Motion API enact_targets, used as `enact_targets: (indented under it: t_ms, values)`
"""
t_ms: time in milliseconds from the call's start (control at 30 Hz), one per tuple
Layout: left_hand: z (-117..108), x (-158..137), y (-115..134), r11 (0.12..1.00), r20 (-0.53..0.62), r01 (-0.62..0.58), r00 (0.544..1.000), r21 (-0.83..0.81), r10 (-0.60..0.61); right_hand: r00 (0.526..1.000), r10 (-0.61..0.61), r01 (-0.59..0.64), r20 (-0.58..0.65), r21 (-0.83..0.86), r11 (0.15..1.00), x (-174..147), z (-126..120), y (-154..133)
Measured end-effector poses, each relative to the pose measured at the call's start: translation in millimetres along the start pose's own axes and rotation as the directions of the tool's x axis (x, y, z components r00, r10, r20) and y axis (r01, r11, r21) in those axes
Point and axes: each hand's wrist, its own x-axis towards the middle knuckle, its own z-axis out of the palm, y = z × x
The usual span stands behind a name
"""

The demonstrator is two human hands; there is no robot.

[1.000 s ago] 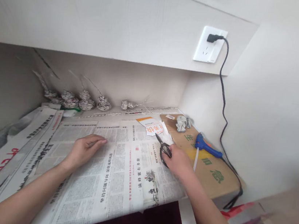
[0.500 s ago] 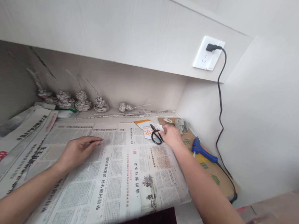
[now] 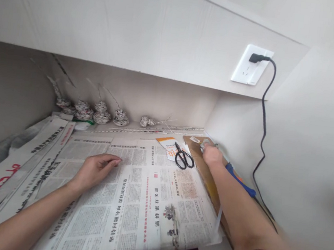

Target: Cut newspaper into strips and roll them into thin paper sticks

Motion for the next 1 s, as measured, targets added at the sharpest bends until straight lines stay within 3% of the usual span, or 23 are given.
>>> enact_targets:
  t_ms: [367,533,667,767,867,1000]
  values:
    - [-3.8,2.2,-6.2,0.999,-0.028,0.03,0.999,0.015,-0.029,0.996,0.086,-0.087,-0.032,-0.031,0.996,-4.2,0.7,-6.0]
    - [-25.7,7.8,-1.9,0.974,-0.118,0.105,0.99,0.201,-0.082,0.991,0.135,-0.136,-0.01,-0.04,0.99,-6.8,4.1,-14.3]
    - [-54.2,14.8,-5.7,0.895,-0.237,0.191,0.966,0.402,-0.099,0.984,0.178,-0.178,-0.018,-0.008,0.984,-13.7,3.0,-21.4]
    - [-73.8,17.5,-12.5,0.788,-0.328,0.311,0.933,0.532,-0.147,0.98,0.197,-0.196,-0.029,0.031,0.98,-18.2,3.3,-24.1]
    - [-87.5,17.8,-17.9,0.68,-0.375,0.444,0.89,0.584,-0.259,0.981,0.191,-0.188,-0.043,0.067,0.98,-20.8,5.4,-23.4]
    - [-103.1,14.8,-23.1,0.598,-0.417,0.533,0.844,0.598,-0.336,0.99,0.128,-0.123,-0.06,0.088,0.989,-24.3,7.0,-17.7]
